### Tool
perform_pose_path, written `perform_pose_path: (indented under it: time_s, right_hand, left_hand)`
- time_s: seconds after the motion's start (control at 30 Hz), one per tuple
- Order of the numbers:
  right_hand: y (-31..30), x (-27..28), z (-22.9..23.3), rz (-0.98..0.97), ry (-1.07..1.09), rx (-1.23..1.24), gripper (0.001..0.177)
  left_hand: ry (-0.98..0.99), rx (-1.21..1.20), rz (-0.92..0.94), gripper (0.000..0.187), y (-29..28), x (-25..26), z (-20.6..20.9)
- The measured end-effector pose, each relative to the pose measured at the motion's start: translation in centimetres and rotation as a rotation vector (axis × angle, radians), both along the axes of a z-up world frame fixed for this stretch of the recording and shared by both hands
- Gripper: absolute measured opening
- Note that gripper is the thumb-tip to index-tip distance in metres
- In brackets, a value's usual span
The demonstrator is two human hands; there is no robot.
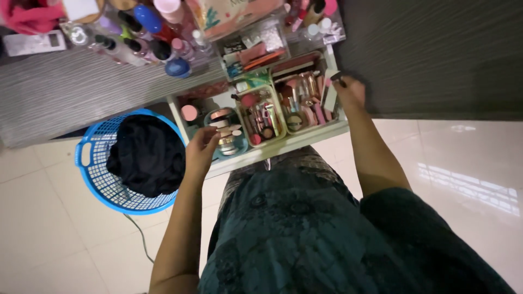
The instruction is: The person opens a bedroom drawer and sorts through various cosmetic and personal care items. They pick up, inspect, and reposition items such as a tissue pack, small boxes, and makeup brushes, then place them back into the drawer.
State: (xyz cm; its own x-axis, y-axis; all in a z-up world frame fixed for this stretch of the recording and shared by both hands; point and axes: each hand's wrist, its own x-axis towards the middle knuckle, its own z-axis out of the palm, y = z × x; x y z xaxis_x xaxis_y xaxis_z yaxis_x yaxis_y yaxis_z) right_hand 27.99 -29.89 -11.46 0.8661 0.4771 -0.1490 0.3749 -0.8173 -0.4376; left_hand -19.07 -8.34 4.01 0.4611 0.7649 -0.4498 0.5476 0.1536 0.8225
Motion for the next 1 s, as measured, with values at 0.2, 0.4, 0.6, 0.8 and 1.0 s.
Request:
perform_pose_path:
  time_s: [0.2,0.4,0.6,0.8,1.0]
  right_hand:
    - [5.7,-4.4,5.0,-0.347,0.56,0.728,0.008]
    - [9.5,-16.9,13.7,0.166,0.74,0.386,0.036]
    - [12.0,-15.8,12.3,0.466,0.664,0.397,0.037]
    - [19.3,-9.7,14.2,0.726,-0.219,0.232,0.029]
    - [21.0,-8.5,5.0,0.925,-0.435,0.195,0.017]
  left_hand:
    - [-0.148,-0.077,0.023,0.03,-1.2,0.7,-0.6]
    - [-0.428,0.033,-0.046,0.077,-2.7,7.2,-1.6]
    - [-0.283,0.039,0.107,0.026,-1.0,10.0,-6.0]
    - [-0.141,-0.015,0.299,0.021,-0.4,8.3,-7.5]
    - [-0.3,-0.109,0.406,0.017,-1.8,5.9,-5.2]
